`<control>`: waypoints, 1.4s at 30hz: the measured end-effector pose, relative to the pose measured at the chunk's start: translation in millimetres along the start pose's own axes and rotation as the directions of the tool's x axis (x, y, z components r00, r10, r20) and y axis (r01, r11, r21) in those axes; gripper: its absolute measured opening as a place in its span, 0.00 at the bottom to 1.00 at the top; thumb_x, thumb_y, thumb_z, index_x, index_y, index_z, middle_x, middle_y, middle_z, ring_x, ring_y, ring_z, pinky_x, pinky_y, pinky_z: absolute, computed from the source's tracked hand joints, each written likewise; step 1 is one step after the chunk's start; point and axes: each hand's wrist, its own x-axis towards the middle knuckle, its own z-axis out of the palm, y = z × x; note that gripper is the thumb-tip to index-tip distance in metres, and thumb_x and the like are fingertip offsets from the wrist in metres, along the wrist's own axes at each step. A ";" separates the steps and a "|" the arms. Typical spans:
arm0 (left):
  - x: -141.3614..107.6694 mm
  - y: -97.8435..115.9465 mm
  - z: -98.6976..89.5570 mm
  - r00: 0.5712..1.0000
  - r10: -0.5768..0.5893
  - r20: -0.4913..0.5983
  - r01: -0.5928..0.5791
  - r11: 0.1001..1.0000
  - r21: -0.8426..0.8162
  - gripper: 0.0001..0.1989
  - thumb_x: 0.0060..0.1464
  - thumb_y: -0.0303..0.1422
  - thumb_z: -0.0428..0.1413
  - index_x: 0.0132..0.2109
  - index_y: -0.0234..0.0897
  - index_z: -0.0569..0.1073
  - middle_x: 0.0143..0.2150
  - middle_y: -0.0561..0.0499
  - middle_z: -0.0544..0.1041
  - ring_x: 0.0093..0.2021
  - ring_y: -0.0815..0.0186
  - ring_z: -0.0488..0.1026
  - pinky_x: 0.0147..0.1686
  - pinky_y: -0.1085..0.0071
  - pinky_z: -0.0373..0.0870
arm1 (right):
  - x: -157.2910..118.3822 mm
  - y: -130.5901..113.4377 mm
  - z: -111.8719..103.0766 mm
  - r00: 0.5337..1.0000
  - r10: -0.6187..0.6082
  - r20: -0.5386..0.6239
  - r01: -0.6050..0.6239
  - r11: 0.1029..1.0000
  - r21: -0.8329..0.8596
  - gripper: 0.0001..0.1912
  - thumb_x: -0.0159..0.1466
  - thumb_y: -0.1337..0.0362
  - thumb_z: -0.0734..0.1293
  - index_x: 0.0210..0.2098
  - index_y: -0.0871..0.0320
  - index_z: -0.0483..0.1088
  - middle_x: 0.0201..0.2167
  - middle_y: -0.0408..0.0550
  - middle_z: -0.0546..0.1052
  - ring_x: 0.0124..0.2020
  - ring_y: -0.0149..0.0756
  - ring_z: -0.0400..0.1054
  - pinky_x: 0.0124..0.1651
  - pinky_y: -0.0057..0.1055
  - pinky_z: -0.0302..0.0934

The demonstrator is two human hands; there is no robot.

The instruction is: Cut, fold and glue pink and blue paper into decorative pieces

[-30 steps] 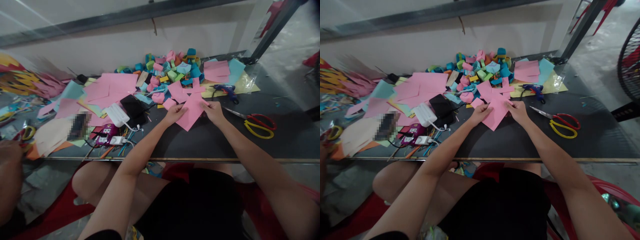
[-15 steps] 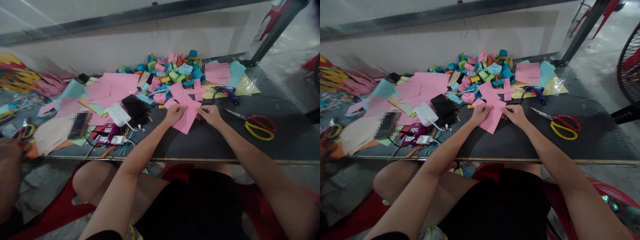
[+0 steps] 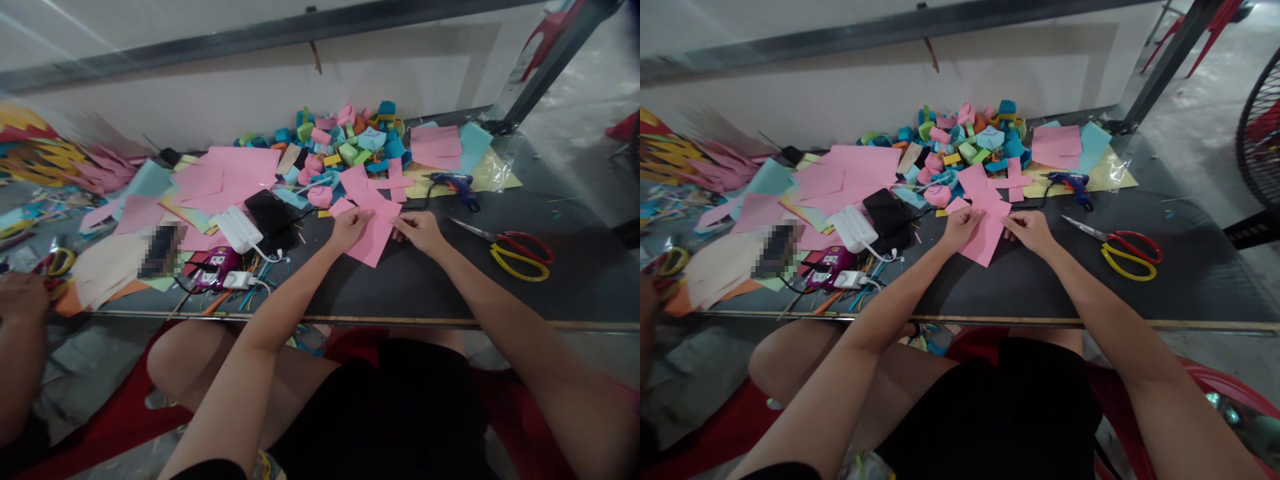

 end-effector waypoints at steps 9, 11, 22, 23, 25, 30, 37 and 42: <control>0.3 -0.1 -1.2 1.000 0.004 0.009 -0.004 1.000 0.013 0.37 0.51 0.71 0.53 0.23 0.41 0.55 0.23 0.57 0.52 0.26 0.71 0.49 0.27 0.68 0.47 | -0.1 -2.8 1.0 1.000 -0.008 0.001 0.008 1.000 0.002 0.30 0.56 0.35 0.72 0.23 0.58 0.74 0.18 0.48 0.77 0.18 0.29 0.68 0.24 0.27 0.64; 0.3 1.2 -1.3 1.000 0.000 0.023 -0.001 1.000 0.026 0.38 0.51 0.71 0.52 0.23 0.41 0.55 0.24 0.57 0.52 0.26 0.71 0.49 0.27 0.68 0.47 | -0.3 -2.8 0.8 1.000 -0.009 0.000 0.009 1.000 0.000 0.30 0.56 0.35 0.72 0.23 0.58 0.75 0.18 0.48 0.77 0.18 0.29 0.69 0.24 0.27 0.64; 0.2 1.8 -0.7 1.000 0.025 0.019 -0.025 1.000 -0.007 0.37 0.52 0.71 0.52 0.23 0.40 0.57 0.22 0.57 0.52 0.25 0.71 0.49 0.25 0.68 0.47 | -2.1 -3.1 0.2 1.000 -0.016 -0.004 0.016 1.000 -0.026 0.29 0.57 0.36 0.71 0.22 0.57 0.74 0.19 0.48 0.78 0.18 0.30 0.68 0.24 0.28 0.64; 0.3 1.6 -0.8 1.000 0.025 0.018 -0.025 1.000 -0.007 0.37 0.52 0.70 0.52 0.23 0.40 0.56 0.22 0.57 0.52 0.25 0.70 0.49 0.25 0.68 0.47 | -2.1 -3.0 0.2 1.000 -0.015 -0.002 0.015 0.999 -0.030 0.29 0.57 0.36 0.71 0.22 0.57 0.74 0.19 0.48 0.78 0.18 0.30 0.69 0.24 0.28 0.65; 0.1 1.1 -1.0 1.000 0.022 0.010 -0.022 1.000 -0.001 0.36 0.53 0.70 0.52 0.23 0.41 0.56 0.23 0.57 0.52 0.26 0.70 0.50 0.26 0.68 0.47 | -1.9 -2.5 0.3 1.000 -0.016 -0.001 0.016 0.999 -0.034 0.29 0.57 0.36 0.71 0.23 0.57 0.74 0.19 0.49 0.78 0.18 0.30 0.69 0.25 0.29 0.66; -0.7 0.3 -1.2 1.000 0.013 0.017 -0.013 1.000 0.002 0.35 0.54 0.68 0.53 0.24 0.41 0.56 0.24 0.57 0.52 0.26 0.70 0.50 0.27 0.68 0.47 | -0.1 0.8 0.4 1.000 -0.023 0.001 0.023 0.999 -0.041 0.29 0.58 0.36 0.71 0.24 0.58 0.75 0.19 0.48 0.78 0.18 0.30 0.69 0.25 0.29 0.65; -1.0 1.6 -1.2 1.000 -0.007 0.005 0.007 1.000 -0.005 0.34 0.54 0.66 0.55 0.24 0.41 0.57 0.23 0.56 0.53 0.26 0.70 0.51 0.27 0.67 0.46 | -1.4 -1.0 -0.6 1.000 -0.012 0.001 0.012 0.999 -0.046 0.28 0.57 0.36 0.71 0.24 0.57 0.75 0.19 0.48 0.78 0.18 0.31 0.69 0.26 0.29 0.65; -0.9 2.7 -1.2 1.000 -0.007 0.001 0.007 1.000 0.005 0.36 0.52 0.69 0.54 0.23 0.40 0.57 0.22 0.57 0.53 0.26 0.70 0.51 0.27 0.68 0.46 | 1.5 2.2 1.0 1.000 -0.021 0.019 0.022 0.996 -0.088 0.28 0.60 0.37 0.68 0.25 0.57 0.76 0.20 0.49 0.78 0.19 0.33 0.70 0.27 0.31 0.66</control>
